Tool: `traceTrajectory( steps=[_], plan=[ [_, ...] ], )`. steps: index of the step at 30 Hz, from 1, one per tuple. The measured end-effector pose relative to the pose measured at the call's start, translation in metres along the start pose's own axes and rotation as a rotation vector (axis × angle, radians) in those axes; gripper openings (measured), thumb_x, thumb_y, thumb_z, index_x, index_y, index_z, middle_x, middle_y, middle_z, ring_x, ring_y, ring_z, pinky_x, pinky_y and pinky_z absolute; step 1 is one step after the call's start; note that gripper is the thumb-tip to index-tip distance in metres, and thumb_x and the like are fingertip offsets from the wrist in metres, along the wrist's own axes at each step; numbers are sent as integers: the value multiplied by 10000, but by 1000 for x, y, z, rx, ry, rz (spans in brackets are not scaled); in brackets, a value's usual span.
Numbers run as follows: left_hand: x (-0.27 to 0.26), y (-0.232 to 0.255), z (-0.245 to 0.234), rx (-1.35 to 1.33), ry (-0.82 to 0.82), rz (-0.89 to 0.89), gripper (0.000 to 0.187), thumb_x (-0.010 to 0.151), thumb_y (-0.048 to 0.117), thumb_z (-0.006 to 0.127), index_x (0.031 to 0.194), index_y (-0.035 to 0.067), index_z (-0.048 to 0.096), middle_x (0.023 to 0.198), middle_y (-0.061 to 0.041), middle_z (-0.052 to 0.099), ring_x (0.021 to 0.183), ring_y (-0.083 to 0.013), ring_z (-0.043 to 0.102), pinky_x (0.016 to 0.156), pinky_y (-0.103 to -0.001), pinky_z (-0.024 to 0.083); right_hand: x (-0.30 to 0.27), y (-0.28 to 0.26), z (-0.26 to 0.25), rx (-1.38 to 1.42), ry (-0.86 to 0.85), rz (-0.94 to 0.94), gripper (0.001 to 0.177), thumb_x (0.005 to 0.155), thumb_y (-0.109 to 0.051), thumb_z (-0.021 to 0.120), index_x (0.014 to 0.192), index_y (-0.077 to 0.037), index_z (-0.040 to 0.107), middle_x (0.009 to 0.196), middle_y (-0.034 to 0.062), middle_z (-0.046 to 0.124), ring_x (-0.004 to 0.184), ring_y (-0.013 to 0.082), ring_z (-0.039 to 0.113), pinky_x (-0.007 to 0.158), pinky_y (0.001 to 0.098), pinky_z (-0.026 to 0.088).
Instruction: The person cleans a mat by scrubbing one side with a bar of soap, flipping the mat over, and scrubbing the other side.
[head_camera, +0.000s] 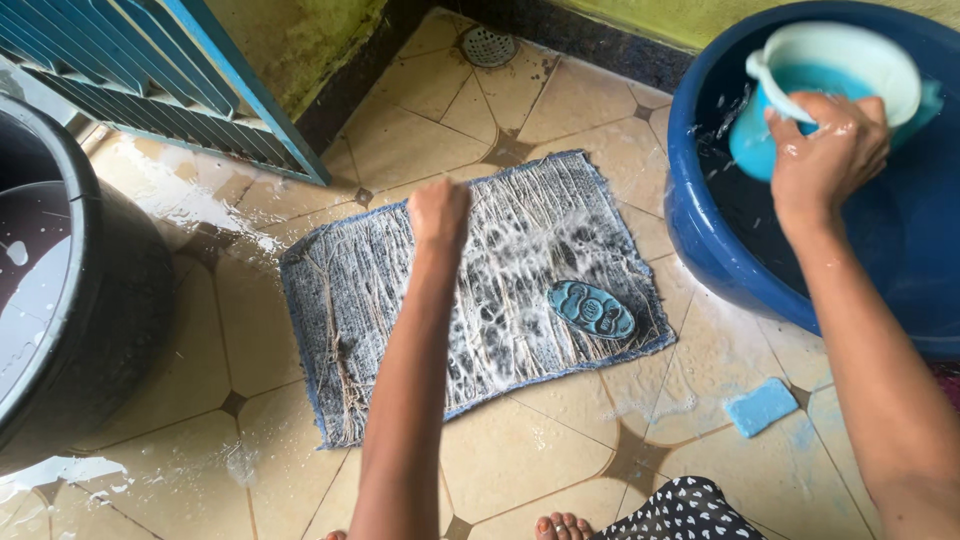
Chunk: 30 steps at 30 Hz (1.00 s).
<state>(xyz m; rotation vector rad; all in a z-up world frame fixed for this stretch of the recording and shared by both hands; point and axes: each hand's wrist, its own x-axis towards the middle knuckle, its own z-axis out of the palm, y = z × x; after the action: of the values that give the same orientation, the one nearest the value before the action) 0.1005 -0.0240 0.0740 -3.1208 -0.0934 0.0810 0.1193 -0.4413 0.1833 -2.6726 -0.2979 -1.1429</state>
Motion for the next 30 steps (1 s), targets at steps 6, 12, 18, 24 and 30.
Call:
traceTrajectory(
  steps=[6,12,18,24,30],
  plan=[
    [-70,-51,61,203,-501,-91,432,937,161,730,1348,116,606,1389,-95,626,1318,-271,576,1132,-480,443,-27,49,18,7,-573,465,321,817,-302,882,1124,-238,813,969,151,734,1037,419,651,999,522,429],
    [-121,-70,65,538,-759,-138,1172,848,468,790,1639,98,9,1688,-163,48,1549,-333,-6,1201,-610,13,-17,-48,-26,-49,-186,-143,611,738,-108,821,1317,4,661,1340,311,572,1224,451,518,1021,473,434],
    [-127,-72,83,599,-774,-84,1119,914,584,640,1628,46,-33,1689,-199,-24,1548,-366,-16,1192,-582,-27,-120,-141,16,522,-818,-176,755,817,-195,745,1491,-140,408,1507,194,425,1386,395,406,1160,486,345],
    [-128,-70,121,559,-434,-175,737,1023,431,353,1601,12,172,1685,-201,59,1541,-372,-17,1195,-570,-74,-216,-112,58,94,-1088,-267,1178,707,-387,839,1590,-194,84,1458,335,293,1301,524,348,1070,598,317],
    [-132,-82,134,496,-244,-158,691,950,218,482,1577,28,263,1681,-196,153,1544,-406,-11,1209,-591,-47,-202,-116,81,130,-1164,-163,1092,775,-385,786,1615,-257,100,1111,257,474,1003,400,507,914,522,458]
  ],
)
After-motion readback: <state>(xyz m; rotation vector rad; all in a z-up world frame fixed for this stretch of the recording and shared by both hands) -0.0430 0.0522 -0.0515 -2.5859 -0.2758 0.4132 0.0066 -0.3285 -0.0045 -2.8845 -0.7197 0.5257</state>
